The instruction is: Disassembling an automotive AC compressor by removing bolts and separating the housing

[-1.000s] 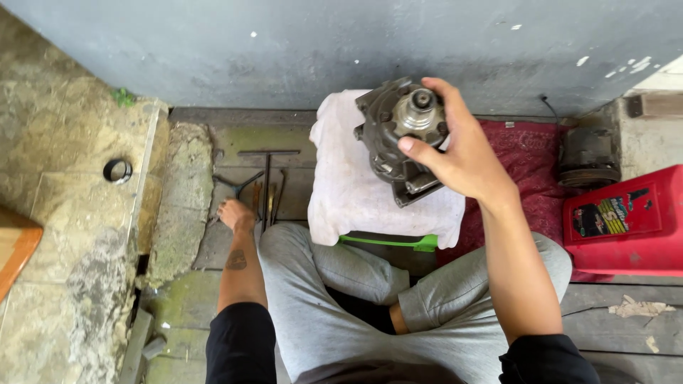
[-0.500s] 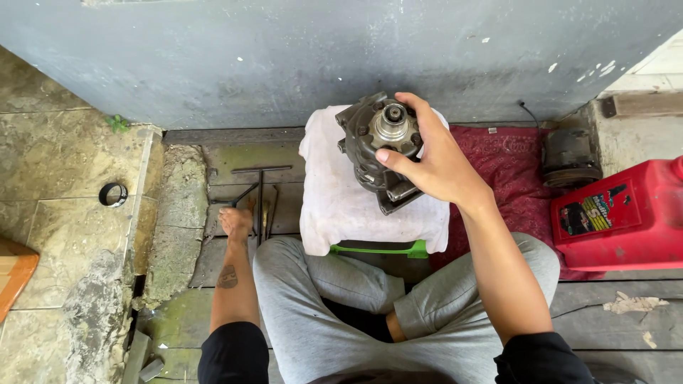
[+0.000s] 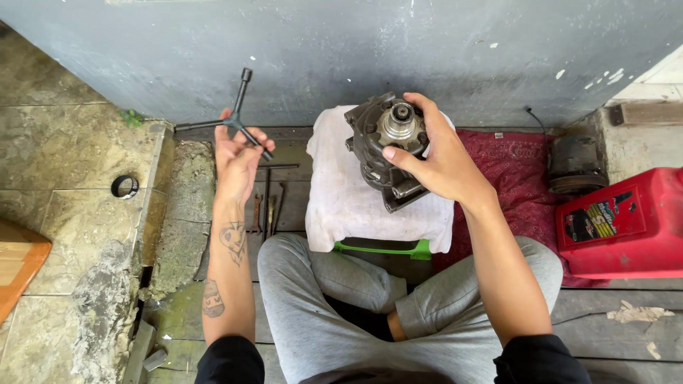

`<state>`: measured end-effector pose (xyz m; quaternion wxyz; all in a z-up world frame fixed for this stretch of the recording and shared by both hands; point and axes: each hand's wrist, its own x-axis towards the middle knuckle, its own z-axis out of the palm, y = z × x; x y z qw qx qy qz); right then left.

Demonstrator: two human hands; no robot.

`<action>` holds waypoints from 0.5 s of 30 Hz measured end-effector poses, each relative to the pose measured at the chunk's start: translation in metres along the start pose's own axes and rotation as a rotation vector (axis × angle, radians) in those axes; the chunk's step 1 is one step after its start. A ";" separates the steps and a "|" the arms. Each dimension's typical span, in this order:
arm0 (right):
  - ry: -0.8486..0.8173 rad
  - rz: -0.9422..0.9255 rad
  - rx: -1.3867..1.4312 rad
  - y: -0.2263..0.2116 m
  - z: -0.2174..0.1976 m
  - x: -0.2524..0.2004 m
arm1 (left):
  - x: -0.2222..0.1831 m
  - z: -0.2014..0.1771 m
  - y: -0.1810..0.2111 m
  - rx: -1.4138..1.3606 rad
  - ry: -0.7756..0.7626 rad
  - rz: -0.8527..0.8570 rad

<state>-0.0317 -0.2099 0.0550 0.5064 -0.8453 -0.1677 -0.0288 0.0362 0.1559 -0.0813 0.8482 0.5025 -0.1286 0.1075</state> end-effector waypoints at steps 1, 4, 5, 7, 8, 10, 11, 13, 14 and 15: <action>-0.001 -0.007 0.002 -0.001 0.001 0.001 | 0.001 0.011 0.012 0.004 0.001 0.006; 0.006 0.015 0.005 0.000 0.001 0.001 | 0.004 0.055 0.044 -0.093 -0.147 0.012; 0.008 0.000 0.004 0.000 0.001 0.000 | 0.004 0.074 0.054 -0.059 -0.180 -0.034; 0.011 -0.020 0.001 0.001 0.001 0.001 | 0.006 0.103 0.067 -0.026 -0.211 -0.075; 0.010 -0.014 0.001 0.001 0.001 0.001 | 0.007 0.113 0.069 0.178 -0.198 -0.002; 0.005 -0.012 0.002 0.001 0.001 0.001 | 0.009 0.135 0.076 0.383 -0.180 0.072; 0.005 -0.009 0.002 0.000 0.001 0.001 | 0.011 0.146 0.080 0.513 -0.222 0.132; 0.002 -0.010 0.003 -0.003 0.001 -0.001 | 0.009 0.170 0.095 0.645 -0.260 0.194; 0.008 -0.074 -0.017 -0.005 0.001 -0.002 | 0.008 0.183 0.106 0.748 -0.328 0.255; 0.014 -0.138 -0.036 -0.007 0.001 -0.003 | 0.006 0.196 0.117 0.850 -0.396 0.316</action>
